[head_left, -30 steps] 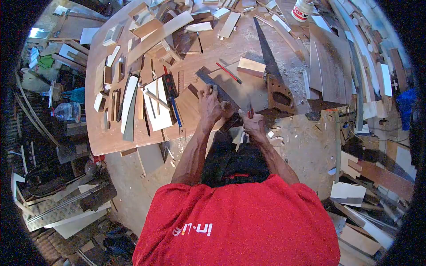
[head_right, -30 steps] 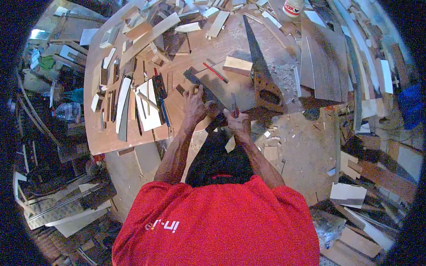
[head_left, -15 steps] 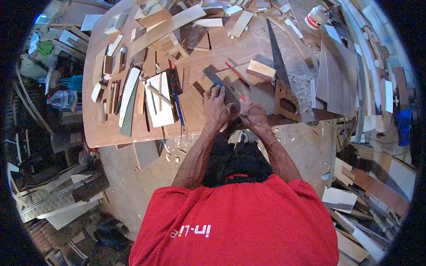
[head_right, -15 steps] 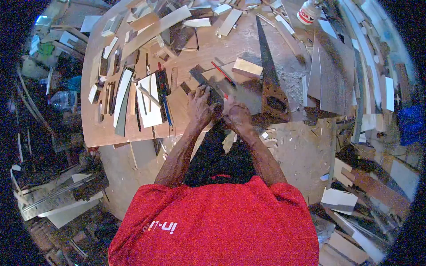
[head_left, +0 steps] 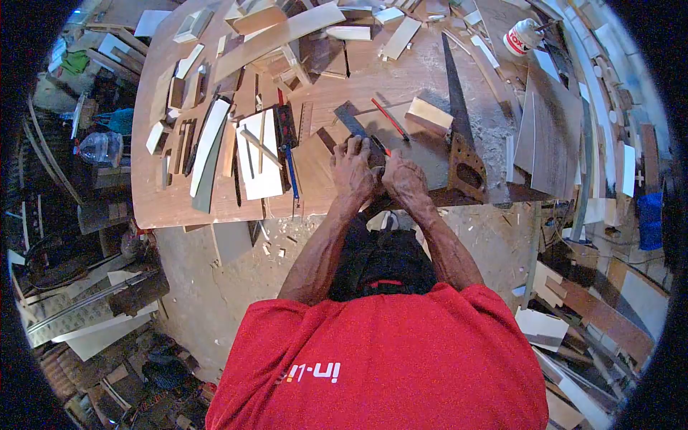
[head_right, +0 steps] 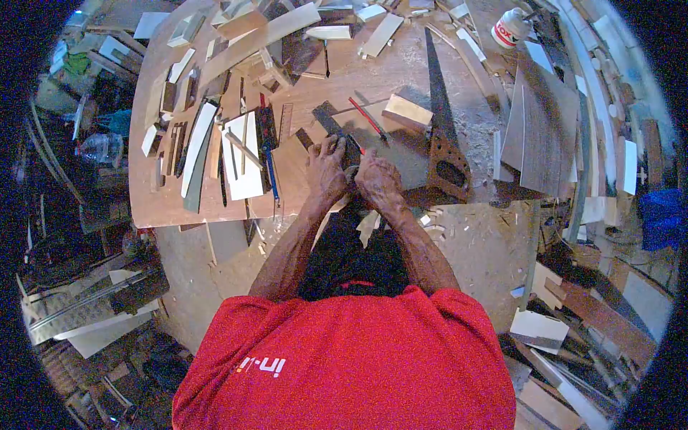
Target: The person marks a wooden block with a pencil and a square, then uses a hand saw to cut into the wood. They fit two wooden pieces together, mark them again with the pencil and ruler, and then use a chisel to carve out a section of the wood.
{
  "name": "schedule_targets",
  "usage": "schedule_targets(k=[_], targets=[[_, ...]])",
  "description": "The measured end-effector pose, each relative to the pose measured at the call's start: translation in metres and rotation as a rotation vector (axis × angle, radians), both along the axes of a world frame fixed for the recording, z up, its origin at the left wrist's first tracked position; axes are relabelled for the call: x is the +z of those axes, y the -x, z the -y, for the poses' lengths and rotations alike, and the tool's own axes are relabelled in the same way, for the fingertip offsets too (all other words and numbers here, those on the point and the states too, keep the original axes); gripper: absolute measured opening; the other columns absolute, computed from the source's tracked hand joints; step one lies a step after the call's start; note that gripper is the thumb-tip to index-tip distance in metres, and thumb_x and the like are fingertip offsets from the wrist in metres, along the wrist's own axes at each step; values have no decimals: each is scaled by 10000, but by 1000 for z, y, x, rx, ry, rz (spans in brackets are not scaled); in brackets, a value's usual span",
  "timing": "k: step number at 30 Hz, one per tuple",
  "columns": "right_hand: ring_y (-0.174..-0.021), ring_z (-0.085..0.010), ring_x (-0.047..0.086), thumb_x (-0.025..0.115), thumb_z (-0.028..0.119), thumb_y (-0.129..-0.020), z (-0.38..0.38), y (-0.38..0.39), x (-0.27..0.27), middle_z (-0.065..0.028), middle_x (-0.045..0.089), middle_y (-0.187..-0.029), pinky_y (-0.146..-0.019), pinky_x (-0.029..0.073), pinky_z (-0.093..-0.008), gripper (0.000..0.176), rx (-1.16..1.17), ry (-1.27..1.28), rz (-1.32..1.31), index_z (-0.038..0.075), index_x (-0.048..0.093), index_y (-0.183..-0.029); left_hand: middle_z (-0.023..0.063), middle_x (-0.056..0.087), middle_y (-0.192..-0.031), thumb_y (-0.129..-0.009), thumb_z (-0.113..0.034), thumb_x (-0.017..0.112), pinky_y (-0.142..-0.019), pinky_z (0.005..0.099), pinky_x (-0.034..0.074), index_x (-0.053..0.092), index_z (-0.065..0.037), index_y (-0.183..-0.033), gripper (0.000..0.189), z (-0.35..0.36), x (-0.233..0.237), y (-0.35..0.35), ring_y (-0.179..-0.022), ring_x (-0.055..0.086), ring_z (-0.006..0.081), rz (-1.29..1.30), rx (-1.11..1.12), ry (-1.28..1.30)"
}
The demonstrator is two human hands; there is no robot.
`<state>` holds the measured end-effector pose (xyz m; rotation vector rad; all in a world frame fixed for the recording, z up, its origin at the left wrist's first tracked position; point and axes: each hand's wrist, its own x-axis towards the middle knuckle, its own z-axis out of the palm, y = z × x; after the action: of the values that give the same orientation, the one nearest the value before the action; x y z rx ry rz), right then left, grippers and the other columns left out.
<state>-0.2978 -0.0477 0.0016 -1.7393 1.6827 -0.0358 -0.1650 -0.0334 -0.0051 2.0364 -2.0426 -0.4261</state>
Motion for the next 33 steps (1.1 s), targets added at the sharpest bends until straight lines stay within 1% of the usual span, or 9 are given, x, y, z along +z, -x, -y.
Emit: schedule_targets(k=[6,8,12,14,21,23,26,29,33], targets=[[-891,-458,638,393,204,-905,-1,-2,1,-312,631,-937,-785,507,-530,326,-8,-8,-7,-29,484,-1113,51,469,-1337,-700,-264,743,-979,476,398,553,-116,-1285,633,0,-2,0,-1194,415,343,4,5,12],[-866,-454,643,398,201,-906,-1,-2,0,-299,638,-902,-770,511,-529,306,1,43,-6,-23,489,-1094,50,468,-1337,-697,-267,744,-967,482,407,562,-116,-1276,626,1,-1,0,-1188,420,344,-2,5,0],[-847,-454,647,405,197,-908,-2,-2,-2,-290,644,-888,-760,515,-524,279,4,49,2,-11,492,-1072,50,466,-1340,-703,-275,738,-962,486,411,564,-117,-1270,615,0,-4,-1,-1183,426,343,-3,-8,16],[-845,-465,640,458,220,-881,-2,-2,-7,-316,635,-880,-753,502,-535,291,-12,95,38,-11,497,-1053,50,464,-1342,-709,-287,733,-960,493,411,564,-116,-1270,611,1,-10,-2,-1179,431,340,25,-4,55],[-828,-469,644,426,195,-913,0,-7,2,-314,639,-874,-734,509,-540,255,36,73,-42,-4,493,-1056,51,457,-1349,-725,-317,715,-923,514,429,545,-129,-1287,616,4,-10,-2,-1169,436,341,83,-13,5],[-830,-467,648,420,188,-920,2,-8,4,-301,644,-874,-743,512,-545,249,67,105,-61,-8,491,-1056,44,483,-1260,-710,-198,682,-911,478,409,565,-114,-1245,554,4,-6,1,-1114,448,327,41,10,36],[-858,-466,645,428,180,-918,4,-9,8,-293,646,-894,-759,514,-542,241,82,59,-61,-9,495,-1053,43,482,-1250,-709,-203,685,-882,486,432,565,-112,-1247,559,6,-8,0,-1096,451,330,63,4,23],[-889,-468,638,442,183,-909,2,-7,7,-288,646,-928,-783,505,-546,248,81,70,-32,-12,502,-1050,48,480,-1251,-713,-212,685,-861,504,451,571,-108,-1242,550,7,-7,1,-1097,451,336,77,5,42],[-912,-469,629,453,203,-901,-4,1,9,-292,642,-945,-812,491,-545,273,67,-5,10,-19,510,-1049,59,476,-1255,-719,-234,694,-867,520,456,582,-105,-1227,536,6,1,3,-1123,443,349,50,10,-22]])
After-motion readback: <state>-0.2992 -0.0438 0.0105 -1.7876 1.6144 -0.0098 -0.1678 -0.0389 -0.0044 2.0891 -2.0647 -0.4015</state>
